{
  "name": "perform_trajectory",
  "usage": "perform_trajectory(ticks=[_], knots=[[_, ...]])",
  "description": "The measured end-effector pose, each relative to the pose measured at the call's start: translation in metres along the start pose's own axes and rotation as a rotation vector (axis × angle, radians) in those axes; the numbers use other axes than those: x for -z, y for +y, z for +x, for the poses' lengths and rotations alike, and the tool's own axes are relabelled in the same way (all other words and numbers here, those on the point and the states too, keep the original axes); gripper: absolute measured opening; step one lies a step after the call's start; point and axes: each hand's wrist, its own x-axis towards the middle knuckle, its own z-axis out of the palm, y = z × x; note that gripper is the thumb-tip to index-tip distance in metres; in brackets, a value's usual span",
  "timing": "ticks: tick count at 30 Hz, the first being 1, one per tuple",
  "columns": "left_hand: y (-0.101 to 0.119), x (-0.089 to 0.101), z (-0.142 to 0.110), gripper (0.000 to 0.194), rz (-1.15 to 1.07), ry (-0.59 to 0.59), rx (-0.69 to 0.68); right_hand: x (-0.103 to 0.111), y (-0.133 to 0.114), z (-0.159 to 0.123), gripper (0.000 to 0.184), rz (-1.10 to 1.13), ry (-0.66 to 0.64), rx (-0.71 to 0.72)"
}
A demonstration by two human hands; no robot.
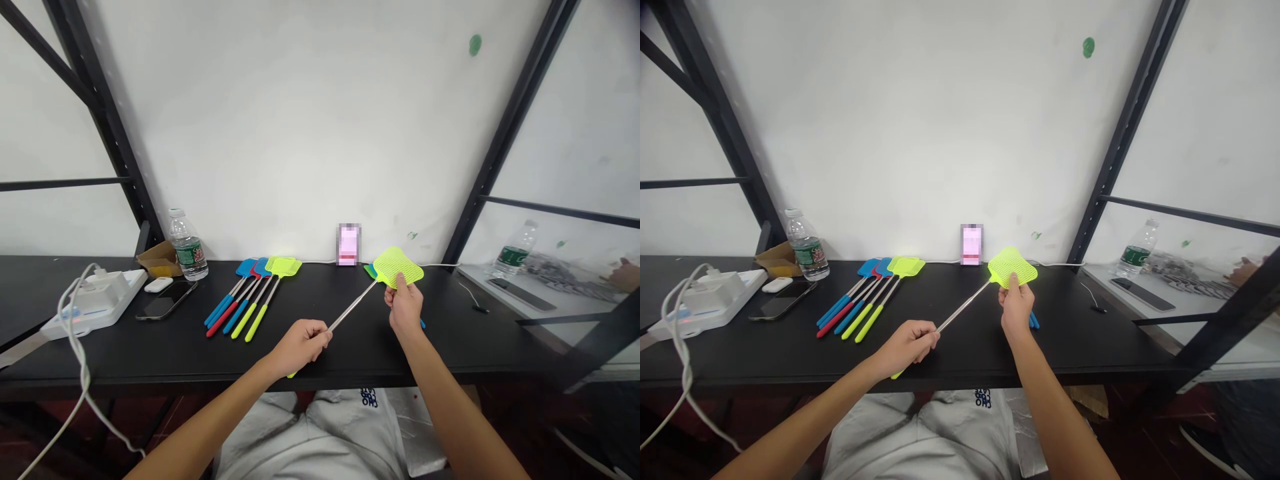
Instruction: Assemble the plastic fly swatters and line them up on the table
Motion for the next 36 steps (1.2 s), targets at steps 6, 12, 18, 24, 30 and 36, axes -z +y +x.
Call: perform_trajectory(ticks=[6, 12, 18, 24, 30, 36], knots=[[0.0053, 0.0022, -0.0017, 0.026, 0.007, -0.050, 0.000, 0.0002, -0.0008, -0.0008, 0.044, 0.017, -0.043, 0.000], [0.0055, 0.0017, -0.0017, 0.030, 0.010, -0.018, 0.006, -0.0003, 0.0015, -0.0020, 0.045, 0.020, -0.087, 0.008], [0.0059, 0.0017, -0.0026, 0.031, 0.027, -0.014, 0.006, 0.0006, 0.0030, -0.0004, 0.042, 0.040, -0.122, 0.011], [0.0064, 0.0016, -0.0026, 0.031, 0.019, -0.022, 0.013, -0.0003, 0.0013, -0.0006, 0.040, 0.033, -0.108, 0.009], [0.0075, 0.0020, -0.0024, 0.031, 0.020, -0.023, 0.016, -0.0032, 0.0043, -0.0037, 0.041, -0.002, -0.177, -0.067], [0.0062, 0.0011, -0.0020, 0.032, 0.031, -0.029, 0.007, -0.0041, 0.0056, -0.0055, 0.040, -0.020, -0.190, -0.107]])
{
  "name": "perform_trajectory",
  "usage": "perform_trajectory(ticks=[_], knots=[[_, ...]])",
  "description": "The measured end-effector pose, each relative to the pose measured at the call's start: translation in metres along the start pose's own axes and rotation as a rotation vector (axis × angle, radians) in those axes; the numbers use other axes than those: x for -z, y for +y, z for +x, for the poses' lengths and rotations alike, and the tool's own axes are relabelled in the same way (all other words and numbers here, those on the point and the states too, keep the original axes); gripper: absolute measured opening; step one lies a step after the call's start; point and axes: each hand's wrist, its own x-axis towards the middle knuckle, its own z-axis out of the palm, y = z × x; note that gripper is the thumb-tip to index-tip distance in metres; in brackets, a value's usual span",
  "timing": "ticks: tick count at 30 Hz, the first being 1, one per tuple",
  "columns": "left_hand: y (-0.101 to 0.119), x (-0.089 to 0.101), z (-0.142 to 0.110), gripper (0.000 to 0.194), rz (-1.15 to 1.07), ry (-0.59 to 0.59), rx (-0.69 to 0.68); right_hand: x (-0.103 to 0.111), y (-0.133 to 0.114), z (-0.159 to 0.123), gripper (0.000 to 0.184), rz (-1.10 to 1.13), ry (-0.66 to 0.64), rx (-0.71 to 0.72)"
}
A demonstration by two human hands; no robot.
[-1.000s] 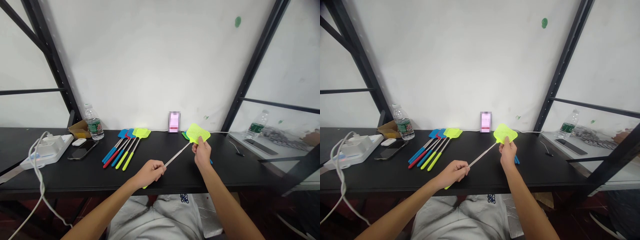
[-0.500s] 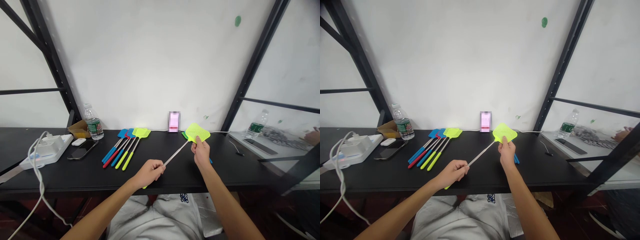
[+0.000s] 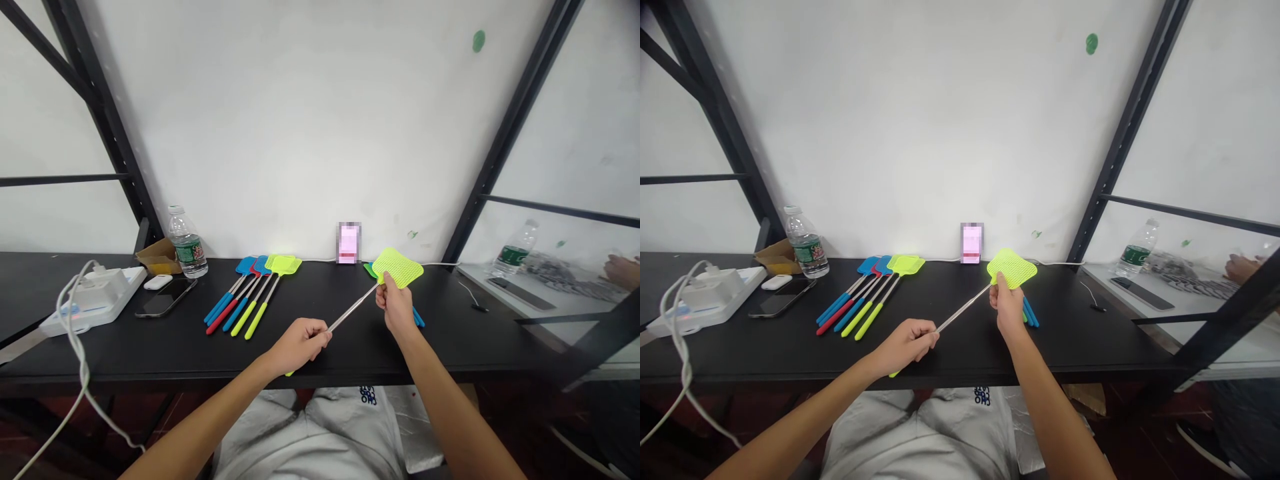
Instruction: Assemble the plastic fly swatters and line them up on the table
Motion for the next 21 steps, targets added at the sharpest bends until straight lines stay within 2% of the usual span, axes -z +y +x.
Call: perform_trajectory(ticks=[7, 21], knots=[[-0.0015, -0.0007, -0.0002, 0.032, 0.019, 0.007, -0.003, -0.0008, -0.0056, -0.0030, 0.033, 0.060, -0.075, -0.044], [-0.0025, -0.0014, -0.0010, 0.033, 0.039, 0.032, -0.022, -0.0023, -0.0072, -0.0062, 0.033, 0.091, -0.157, -0.092]])
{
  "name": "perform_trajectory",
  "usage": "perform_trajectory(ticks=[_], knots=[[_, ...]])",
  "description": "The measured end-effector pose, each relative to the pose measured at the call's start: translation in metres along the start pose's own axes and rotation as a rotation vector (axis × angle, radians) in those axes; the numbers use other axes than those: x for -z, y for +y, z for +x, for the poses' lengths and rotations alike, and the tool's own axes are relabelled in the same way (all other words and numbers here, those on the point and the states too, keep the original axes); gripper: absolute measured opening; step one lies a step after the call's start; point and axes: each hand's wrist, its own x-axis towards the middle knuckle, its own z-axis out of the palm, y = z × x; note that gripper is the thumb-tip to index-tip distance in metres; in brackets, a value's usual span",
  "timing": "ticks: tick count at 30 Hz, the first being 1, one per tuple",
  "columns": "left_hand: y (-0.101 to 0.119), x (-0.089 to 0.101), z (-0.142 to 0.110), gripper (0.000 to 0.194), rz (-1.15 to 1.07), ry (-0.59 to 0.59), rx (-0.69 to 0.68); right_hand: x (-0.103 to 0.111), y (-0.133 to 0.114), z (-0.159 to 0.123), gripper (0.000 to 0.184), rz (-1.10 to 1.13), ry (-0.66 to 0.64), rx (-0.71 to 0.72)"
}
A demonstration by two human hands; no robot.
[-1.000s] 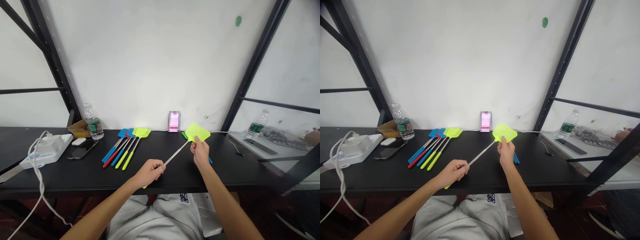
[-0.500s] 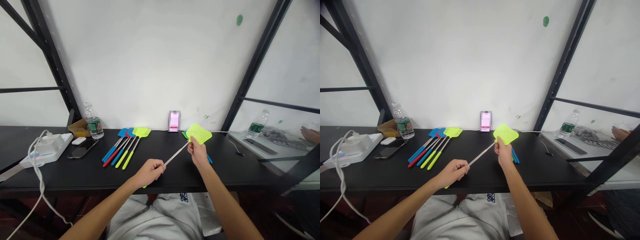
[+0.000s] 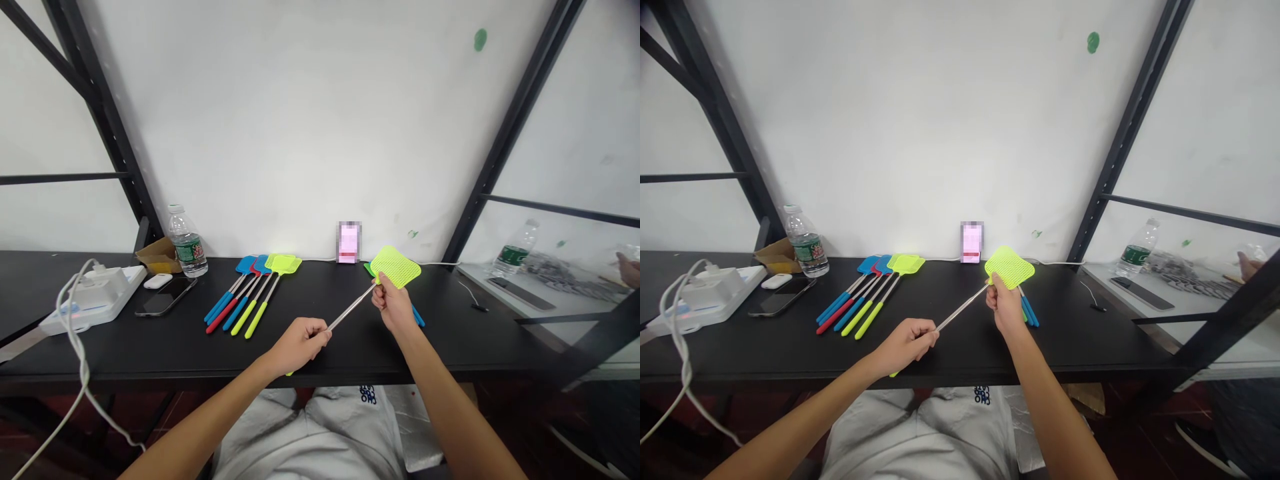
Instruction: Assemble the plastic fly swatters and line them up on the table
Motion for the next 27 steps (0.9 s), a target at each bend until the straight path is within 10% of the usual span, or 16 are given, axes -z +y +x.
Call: perform_trajectory(ticks=[27], knots=[[-0.0030, -0.0048, -0.0016, 0.034, 0.300, 0.099, -0.146, -0.0016, 0.0066, -0.0004, 0.033, -0.089, 0.039, 0.019]])
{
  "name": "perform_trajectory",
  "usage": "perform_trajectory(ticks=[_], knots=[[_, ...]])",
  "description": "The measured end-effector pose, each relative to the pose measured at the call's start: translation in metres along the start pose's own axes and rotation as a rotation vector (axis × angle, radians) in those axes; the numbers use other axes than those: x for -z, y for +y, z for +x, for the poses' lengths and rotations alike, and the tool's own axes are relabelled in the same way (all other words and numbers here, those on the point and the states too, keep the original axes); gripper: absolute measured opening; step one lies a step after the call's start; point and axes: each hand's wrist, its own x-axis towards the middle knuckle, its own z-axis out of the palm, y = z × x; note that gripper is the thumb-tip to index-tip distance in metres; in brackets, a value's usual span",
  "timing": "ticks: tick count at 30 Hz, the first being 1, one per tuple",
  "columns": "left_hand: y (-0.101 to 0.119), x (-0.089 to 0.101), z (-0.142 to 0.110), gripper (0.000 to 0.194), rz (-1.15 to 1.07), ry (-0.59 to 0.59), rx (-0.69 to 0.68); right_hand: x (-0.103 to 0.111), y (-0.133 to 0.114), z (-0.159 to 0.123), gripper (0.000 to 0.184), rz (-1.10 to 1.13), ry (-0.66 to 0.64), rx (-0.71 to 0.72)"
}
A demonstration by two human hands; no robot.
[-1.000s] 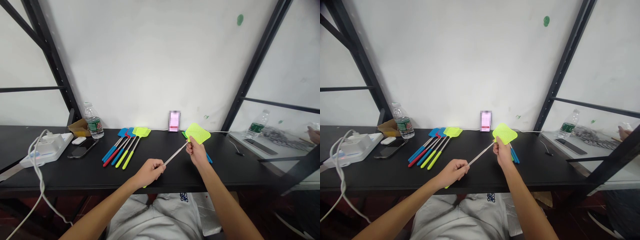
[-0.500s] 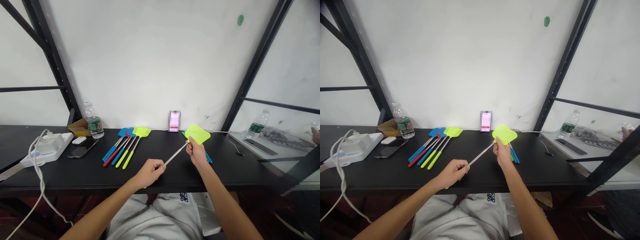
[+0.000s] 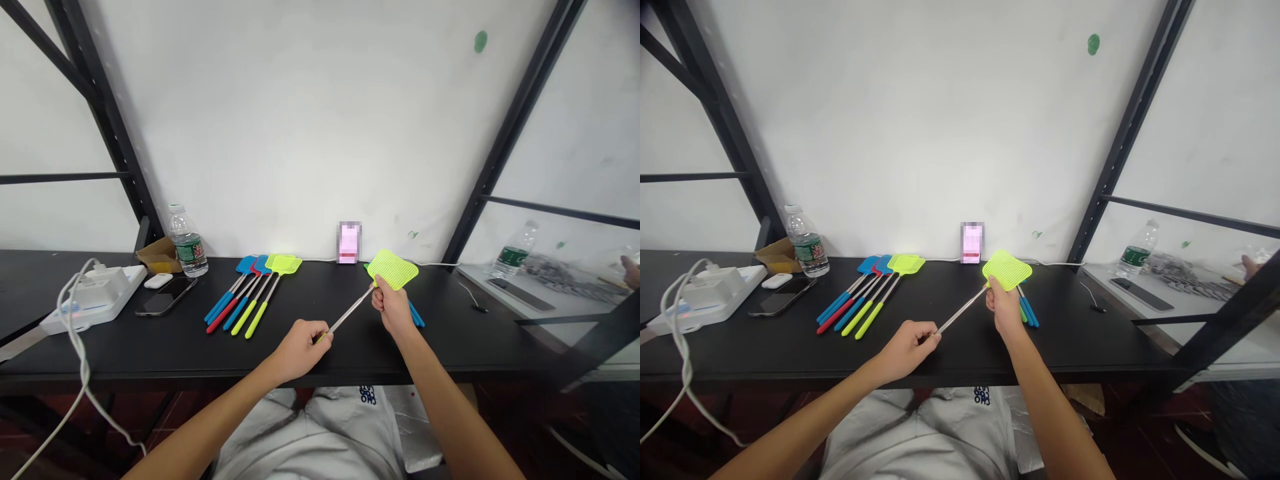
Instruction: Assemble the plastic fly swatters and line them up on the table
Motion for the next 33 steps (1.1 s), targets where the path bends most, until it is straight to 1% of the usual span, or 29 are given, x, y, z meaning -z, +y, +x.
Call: perform_trajectory(ticks=[10, 14, 17, 20, 22, 24, 26, 29, 30, 33], knots=[[-0.001, -0.001, -0.001, 0.035, -0.027, 0.009, 0.002, -0.001, 0.000, -0.002, 0.034, -0.012, -0.058, -0.038], [-0.002, -0.002, 0.001, 0.034, -0.066, 0.026, 0.039, -0.001, 0.001, -0.003, 0.034, -0.046, -0.143, -0.082], [-0.004, -0.003, 0.003, 0.033, -0.092, 0.069, 0.079, 0.000, 0.002, -0.003, 0.034, -0.103, -0.199, -0.105], [-0.009, 0.001, 0.005, 0.032, -0.067, 0.159, 0.102, 0.004, 0.002, -0.001, 0.033, -0.191, -0.180, -0.085], [-0.013, 0.008, 0.006, 0.032, -0.015, 0.236, 0.105, 0.008, 0.001, 0.002, 0.032, -0.246, -0.136, -0.058], [-0.017, 0.020, 0.007, 0.032, 0.046, 0.313, 0.117, 0.013, -0.001, 0.006, 0.031, -0.277, -0.099, -0.037], [-0.021, 0.034, 0.008, 0.032, 0.109, 0.377, 0.150, 0.018, -0.002, 0.009, 0.031, -0.287, -0.069, -0.034], [-0.026, 0.057, 0.009, 0.025, 0.223, 0.440, 0.199, 0.023, -0.003, 0.012, 0.031, -0.286, -0.034, -0.033], [-0.027, 0.064, 0.009, 0.024, 0.279, 0.454, 0.222, 0.024, -0.003, 0.012, 0.031, -0.293, -0.026, -0.032], [-0.032, 0.078, 0.009, 0.023, 0.446, 0.415, 0.293, 0.026, -0.004, 0.011, 0.029, -0.381, 0.014, 0.009]])
